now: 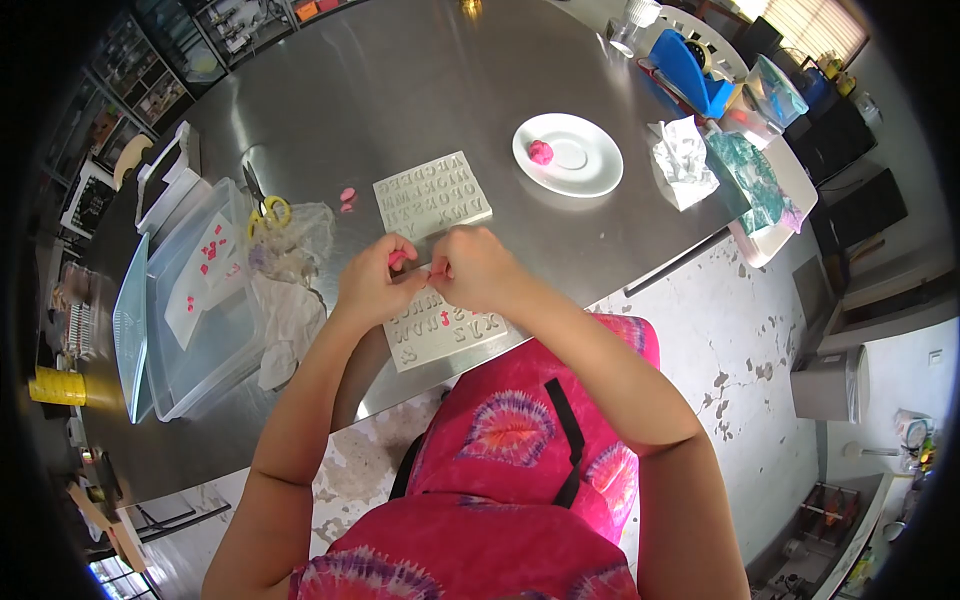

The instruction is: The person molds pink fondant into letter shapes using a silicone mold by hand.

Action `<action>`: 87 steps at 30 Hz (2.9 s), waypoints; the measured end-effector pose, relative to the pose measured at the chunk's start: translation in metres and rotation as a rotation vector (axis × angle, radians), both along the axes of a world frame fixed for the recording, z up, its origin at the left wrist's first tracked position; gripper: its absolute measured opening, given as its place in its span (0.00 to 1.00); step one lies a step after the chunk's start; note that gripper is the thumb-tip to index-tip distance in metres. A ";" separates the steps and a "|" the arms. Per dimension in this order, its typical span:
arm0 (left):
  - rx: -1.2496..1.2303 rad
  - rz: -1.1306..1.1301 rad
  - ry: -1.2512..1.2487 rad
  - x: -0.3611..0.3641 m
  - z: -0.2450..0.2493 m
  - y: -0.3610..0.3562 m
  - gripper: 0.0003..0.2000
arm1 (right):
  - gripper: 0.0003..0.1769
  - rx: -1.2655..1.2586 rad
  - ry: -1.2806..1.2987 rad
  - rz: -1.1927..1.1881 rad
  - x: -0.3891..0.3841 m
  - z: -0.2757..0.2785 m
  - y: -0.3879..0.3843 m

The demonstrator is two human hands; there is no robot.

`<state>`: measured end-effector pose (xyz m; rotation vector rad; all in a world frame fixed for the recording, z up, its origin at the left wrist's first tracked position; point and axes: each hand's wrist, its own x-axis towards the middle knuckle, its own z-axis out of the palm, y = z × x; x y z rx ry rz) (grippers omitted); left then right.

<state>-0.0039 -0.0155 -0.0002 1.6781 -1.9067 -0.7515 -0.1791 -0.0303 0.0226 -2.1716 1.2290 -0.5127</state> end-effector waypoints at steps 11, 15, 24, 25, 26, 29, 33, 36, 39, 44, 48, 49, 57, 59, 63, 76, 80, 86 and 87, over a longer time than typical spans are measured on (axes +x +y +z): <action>0.084 0.007 -0.012 -0.001 0.009 -0.002 0.17 | 0.08 0.166 0.010 0.063 -0.005 0.008 -0.016; 0.054 0.002 0.022 0.000 0.001 -0.003 0.17 | 0.08 0.190 0.005 0.071 -0.005 0.010 -0.018; 0.069 -0.052 0.105 0.007 -0.007 -0.007 0.20 | 0.05 0.139 0.078 -0.073 0.008 0.009 -0.004; 0.049 -0.047 0.077 0.006 -0.006 -0.006 0.20 | 0.05 0.091 0.065 -0.071 0.007 0.007 -0.002; 0.027 -0.043 0.049 0.006 -0.004 -0.006 0.20 | 0.05 0.042 0.050 -0.070 0.007 0.006 0.000; 0.057 -0.026 0.042 0.004 0.003 -0.005 0.20 | 0.06 0.059 -0.020 0.024 -0.004 -0.003 -0.008; 0.075 -0.012 0.053 0.001 0.006 -0.005 0.20 | 0.03 0.285 -0.056 -0.034 -0.005 0.011 -0.013; 0.085 -0.019 0.062 0.002 0.004 -0.005 0.20 | 0.03 0.220 -0.060 -0.069 0.001 0.007 -0.009; 0.042 -0.021 0.071 0.005 -0.004 -0.003 0.18 | 0.02 0.168 -0.009 -0.059 0.005 0.005 -0.004; 0.128 -0.005 0.200 0.008 -0.010 -0.009 0.16 | 0.04 -0.237 0.041 0.060 0.007 -0.007 0.007; 0.142 -0.004 0.192 0.009 -0.013 -0.010 0.17 | 0.05 -0.119 -0.082 0.095 -0.002 -0.009 -0.007; 0.154 0.002 0.161 0.008 -0.006 -0.008 0.17 | 0.05 0.073 -0.058 0.011 -0.002 0.006 -0.006; 0.074 -0.025 0.144 0.006 -0.004 -0.006 0.16 | 0.05 -0.159 0.008 0.011 0.005 -0.012 0.005; 0.128 -0.024 0.121 0.008 -0.004 -0.007 0.17 | 0.05 0.075 -0.060 0.012 -0.004 -0.009 -0.005; 0.142 -0.007 0.132 0.008 -0.005 -0.003 0.16 | 0.04 0.220 -0.052 -0.067 -0.001 0.001 -0.004; 0.141 -0.005 0.129 0.007 0.000 -0.006 0.17 | 0.04 0.134 -0.090 -0.004 -0.001 0.004 -0.005; 0.116 -0.015 0.144 0.007 -0.004 -0.005 0.17 | 0.03 -0.040 -0.078 0.039 0.005 -0.013 0.005; 0.117 -0.028 0.110 0.008 -0.004 -0.007 0.17 | 0.04 -0.386 -0.076 0.064 0.007 -0.026 0.011; 0.109 -0.030 0.111 0.008 -0.002 -0.007 0.17 | 0.04 -0.394 -0.075 0.063 0.004 -0.019 0.009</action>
